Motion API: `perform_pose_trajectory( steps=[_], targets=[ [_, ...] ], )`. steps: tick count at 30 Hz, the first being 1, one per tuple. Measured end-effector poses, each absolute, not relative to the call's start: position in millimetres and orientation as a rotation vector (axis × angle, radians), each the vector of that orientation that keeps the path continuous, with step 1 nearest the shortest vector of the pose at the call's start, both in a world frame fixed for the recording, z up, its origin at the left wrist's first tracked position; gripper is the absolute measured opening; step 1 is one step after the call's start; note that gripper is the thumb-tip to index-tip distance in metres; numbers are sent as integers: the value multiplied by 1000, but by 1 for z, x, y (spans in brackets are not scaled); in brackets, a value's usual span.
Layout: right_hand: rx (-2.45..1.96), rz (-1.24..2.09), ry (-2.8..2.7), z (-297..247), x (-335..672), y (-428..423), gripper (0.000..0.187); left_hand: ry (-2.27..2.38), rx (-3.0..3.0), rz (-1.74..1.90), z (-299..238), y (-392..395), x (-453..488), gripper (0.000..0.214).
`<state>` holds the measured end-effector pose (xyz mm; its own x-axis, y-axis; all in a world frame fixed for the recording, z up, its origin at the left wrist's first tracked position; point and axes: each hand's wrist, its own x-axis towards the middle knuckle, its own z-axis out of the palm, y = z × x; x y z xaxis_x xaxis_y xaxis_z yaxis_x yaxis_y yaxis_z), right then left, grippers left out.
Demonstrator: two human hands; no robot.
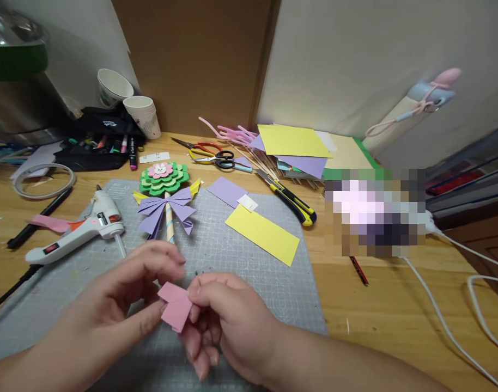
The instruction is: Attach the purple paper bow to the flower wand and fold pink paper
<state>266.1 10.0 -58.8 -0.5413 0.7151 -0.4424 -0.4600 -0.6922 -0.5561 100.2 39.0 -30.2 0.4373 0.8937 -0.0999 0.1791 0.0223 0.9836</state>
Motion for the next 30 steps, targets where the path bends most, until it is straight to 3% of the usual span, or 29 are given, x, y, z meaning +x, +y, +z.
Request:
perform_pose_trajectory(
  steps=[4,7,10,16,30],
  targets=[
    [-852,2271,-603,-60,265,9,27,977,1585,635,-29,40,97,11],
    [-1049,2020,-844,-56,265,8,29,1005,1385,620,-28,40,97,14],
    [-1150,1759,-1052,-52,265,4,16,1043,1262,591,-28,40,98,18],
    [-1139,1579,-1231,-52,266,-2,18,1055,1213,552,-26,40,101,16],
    [-1115,1627,-1154,-49,265,3,21,908,1057,573,-23,41,104,20]
  ],
)
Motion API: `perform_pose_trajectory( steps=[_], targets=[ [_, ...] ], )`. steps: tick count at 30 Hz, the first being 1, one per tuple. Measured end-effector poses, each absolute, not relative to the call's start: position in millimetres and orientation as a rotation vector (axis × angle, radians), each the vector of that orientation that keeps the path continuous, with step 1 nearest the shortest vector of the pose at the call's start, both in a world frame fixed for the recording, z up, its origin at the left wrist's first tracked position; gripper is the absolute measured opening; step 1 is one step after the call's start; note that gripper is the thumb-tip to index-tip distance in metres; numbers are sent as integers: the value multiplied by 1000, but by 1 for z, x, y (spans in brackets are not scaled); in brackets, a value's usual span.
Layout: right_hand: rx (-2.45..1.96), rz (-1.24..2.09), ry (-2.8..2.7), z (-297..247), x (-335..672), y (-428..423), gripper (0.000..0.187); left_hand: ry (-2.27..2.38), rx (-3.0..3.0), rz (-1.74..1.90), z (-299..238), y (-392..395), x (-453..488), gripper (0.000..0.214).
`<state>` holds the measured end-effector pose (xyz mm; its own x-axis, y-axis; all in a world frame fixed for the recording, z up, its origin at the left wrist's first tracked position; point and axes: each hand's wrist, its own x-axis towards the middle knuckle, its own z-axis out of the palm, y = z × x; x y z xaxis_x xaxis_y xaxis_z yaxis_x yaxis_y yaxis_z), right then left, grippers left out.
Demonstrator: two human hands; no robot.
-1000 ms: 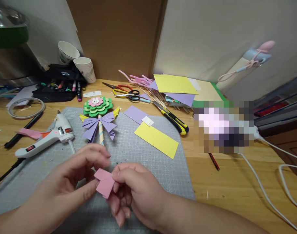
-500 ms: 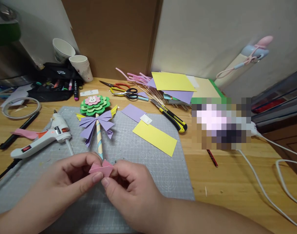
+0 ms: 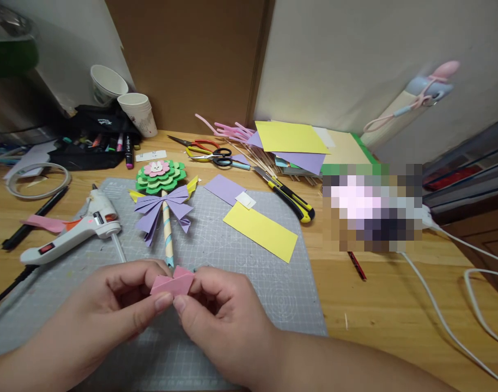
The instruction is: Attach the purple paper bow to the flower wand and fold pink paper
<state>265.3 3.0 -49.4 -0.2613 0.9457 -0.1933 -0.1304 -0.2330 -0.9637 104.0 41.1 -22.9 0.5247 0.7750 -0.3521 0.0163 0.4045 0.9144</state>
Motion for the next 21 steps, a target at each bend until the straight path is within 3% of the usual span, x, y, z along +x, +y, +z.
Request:
perform_pose_trajectory(
  steps=[14,21],
  targets=[
    [-1121,1787,-994,-46,266,11,30,1043,1085,555,-26,45,104,27],
    [-1188,1810,-979,-48,268,9,31,1071,1075,530,-28,42,103,20]
  ],
)
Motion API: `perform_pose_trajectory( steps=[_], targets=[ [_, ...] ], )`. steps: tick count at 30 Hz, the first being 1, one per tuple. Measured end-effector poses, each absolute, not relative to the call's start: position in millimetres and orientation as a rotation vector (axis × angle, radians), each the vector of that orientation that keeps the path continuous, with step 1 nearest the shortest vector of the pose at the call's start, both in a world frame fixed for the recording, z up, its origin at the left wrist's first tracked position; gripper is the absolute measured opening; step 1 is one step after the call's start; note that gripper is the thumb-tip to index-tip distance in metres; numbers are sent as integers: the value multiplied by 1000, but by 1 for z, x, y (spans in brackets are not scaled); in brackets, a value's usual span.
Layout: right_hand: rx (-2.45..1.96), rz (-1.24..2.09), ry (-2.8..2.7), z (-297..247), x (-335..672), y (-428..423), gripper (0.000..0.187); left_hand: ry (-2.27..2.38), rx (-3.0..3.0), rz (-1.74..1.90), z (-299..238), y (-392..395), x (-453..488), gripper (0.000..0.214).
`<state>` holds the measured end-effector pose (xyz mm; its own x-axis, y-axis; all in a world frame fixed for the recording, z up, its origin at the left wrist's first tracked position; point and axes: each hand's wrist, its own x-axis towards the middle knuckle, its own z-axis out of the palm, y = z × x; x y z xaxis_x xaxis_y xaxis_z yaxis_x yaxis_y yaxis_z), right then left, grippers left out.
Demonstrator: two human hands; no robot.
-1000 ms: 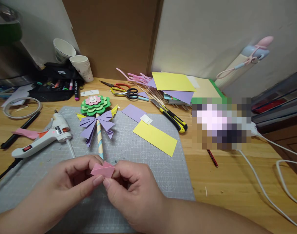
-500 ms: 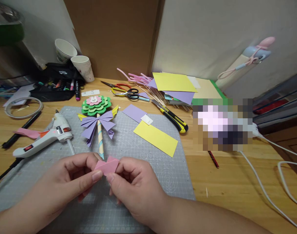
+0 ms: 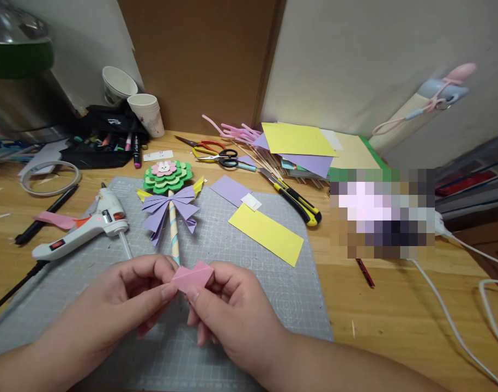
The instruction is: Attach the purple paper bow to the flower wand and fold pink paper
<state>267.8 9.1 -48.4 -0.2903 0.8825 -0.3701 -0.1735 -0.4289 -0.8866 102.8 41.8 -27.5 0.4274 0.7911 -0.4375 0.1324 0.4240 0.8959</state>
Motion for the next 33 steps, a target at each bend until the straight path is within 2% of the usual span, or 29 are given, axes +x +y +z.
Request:
perform_pose_trajectory(
  steps=[16,22,33],
  targets=[
    [-1265,1808,-998,-46,265,9,37,1081,1088,529,-26,43,105,19],
    [-1218,1814,-954,-50,265,10,32,1162,1107,619,-26,45,102,23],
    [-1151,1714,-1190,-43,262,2,26,1011,1180,480,-30,38,104,21]
  ],
)
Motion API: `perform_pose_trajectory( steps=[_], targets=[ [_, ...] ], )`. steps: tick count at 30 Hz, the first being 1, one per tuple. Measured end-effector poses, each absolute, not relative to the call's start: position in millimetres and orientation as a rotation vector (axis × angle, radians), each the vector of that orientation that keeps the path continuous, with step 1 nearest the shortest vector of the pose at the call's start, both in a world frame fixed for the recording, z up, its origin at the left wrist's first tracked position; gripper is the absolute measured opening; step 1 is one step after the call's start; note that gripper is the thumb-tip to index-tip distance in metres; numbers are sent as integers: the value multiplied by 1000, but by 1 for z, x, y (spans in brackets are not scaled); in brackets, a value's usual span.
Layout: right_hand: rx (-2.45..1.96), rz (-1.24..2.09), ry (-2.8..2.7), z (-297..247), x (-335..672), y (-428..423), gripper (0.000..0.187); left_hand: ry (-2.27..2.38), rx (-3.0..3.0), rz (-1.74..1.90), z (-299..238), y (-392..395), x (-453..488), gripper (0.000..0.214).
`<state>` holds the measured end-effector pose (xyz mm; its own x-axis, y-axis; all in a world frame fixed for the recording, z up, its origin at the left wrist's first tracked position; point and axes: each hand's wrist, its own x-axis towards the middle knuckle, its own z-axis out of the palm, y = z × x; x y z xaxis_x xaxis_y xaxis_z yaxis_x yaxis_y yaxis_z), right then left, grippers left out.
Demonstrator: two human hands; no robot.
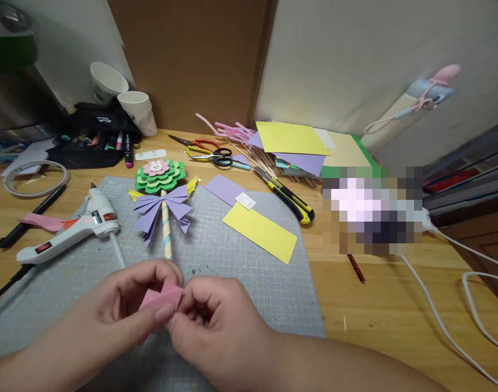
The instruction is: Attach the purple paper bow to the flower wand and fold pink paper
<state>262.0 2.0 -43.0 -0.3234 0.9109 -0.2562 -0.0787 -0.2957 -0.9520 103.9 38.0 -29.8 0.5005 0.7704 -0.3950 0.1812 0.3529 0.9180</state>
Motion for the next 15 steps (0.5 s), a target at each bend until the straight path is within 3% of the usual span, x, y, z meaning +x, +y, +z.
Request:
perform_pose_trajectory(
  steps=[15],
  targets=[
    [-1132,1437,-1302,-45,268,5,19,1018,1117,493,-33,42,98,22]
  ],
)
